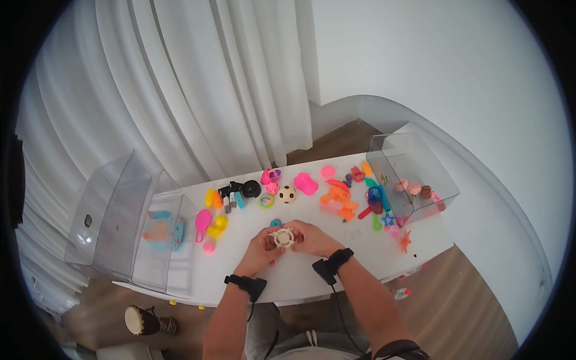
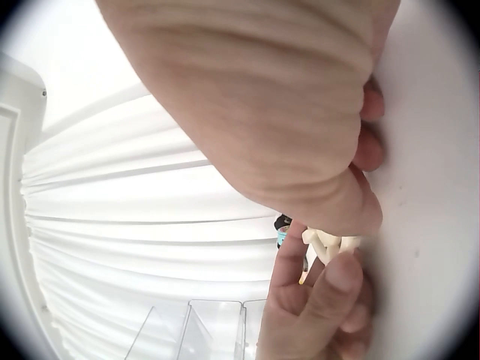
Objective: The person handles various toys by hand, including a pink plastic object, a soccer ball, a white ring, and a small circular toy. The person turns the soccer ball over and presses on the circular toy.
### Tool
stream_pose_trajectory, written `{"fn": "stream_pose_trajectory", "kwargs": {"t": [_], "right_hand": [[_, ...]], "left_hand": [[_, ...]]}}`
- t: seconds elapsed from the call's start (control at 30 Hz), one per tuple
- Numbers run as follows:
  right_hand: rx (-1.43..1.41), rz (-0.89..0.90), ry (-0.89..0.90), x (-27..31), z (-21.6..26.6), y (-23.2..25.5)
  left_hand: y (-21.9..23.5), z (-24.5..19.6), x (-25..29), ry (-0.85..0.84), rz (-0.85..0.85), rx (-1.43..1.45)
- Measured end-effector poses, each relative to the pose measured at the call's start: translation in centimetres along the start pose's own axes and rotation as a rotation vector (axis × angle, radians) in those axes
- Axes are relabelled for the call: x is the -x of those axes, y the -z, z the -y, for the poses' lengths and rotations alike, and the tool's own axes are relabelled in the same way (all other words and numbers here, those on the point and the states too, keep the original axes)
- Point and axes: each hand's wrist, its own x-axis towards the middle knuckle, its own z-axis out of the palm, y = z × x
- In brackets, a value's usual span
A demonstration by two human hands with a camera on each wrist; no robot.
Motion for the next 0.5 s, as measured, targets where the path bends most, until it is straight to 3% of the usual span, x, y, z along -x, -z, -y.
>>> {"fn": "stream_pose_trajectory", "kwargs": {"t": [0.5], "right_hand": [[-0.054, -0.013, 0.006, -0.1, -0.4, 0.1]], "left_hand": [[-0.8, -0.7, 0.1, 0.035, -0.076, -0.069]]}}
